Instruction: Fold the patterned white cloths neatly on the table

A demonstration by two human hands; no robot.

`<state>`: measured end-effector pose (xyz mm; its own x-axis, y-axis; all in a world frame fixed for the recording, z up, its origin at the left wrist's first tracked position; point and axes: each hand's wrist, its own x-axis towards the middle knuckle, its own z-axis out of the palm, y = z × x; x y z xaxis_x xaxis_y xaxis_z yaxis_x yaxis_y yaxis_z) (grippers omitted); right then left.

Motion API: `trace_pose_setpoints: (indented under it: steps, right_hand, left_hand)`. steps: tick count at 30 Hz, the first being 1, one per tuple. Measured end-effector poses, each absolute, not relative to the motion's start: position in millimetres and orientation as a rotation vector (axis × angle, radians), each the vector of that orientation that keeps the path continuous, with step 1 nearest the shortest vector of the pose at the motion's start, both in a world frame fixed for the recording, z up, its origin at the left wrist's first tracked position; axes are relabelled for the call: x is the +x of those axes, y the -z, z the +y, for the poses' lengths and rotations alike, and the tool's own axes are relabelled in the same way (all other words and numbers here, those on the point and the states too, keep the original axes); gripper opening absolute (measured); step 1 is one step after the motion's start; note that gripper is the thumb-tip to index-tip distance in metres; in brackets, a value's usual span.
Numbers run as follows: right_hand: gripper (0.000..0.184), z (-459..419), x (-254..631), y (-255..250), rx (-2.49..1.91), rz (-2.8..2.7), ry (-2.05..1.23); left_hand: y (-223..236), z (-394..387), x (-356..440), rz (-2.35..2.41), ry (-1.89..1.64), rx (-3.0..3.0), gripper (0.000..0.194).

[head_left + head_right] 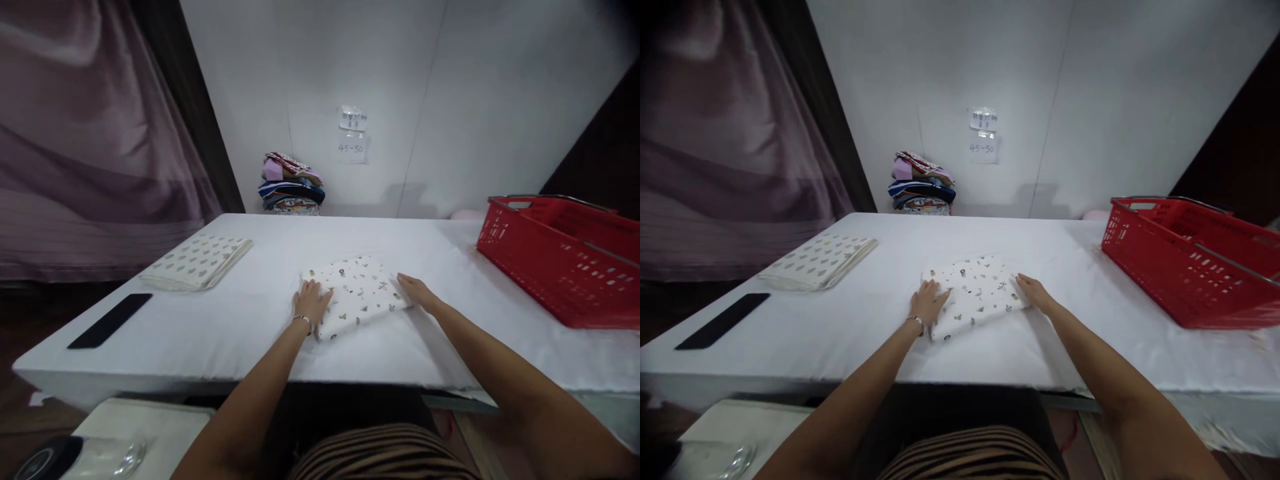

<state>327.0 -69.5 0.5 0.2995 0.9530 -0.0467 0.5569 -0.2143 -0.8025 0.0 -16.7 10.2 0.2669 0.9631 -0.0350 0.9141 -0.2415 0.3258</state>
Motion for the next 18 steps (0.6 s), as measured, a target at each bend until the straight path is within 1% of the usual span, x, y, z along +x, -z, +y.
trace_pose_setpoints:
  steps: [2,5,8,15,18]
  right_hand:
    - [0.055,-85,330,4,-1.857,-1.241,-0.804]
    - [0.048,-99,332,7,-1.810,-1.090,-0.945]
    - [0.040,-102,332,2,-1.821,-1.065,-0.998]
    - [0.033,-98,318,-10,-1.922,-1.240,-0.966]
    - [0.033,-105,309,-10,-1.940,-1.335,-0.949]
  left_hand:
    - [-7,-37,-7,1.647,-0.318,2.358,0.061]
    - [0,-69,-19,1.469,-0.378,2.550,0.061]
    - [4,-87,-26,1.338,-0.387,2.711,0.060]
    - [-4,-80,-28,1.291,-0.323,2.818,0.049]
    - [-8,-73,-36,1.310,-0.325,2.847,0.049]
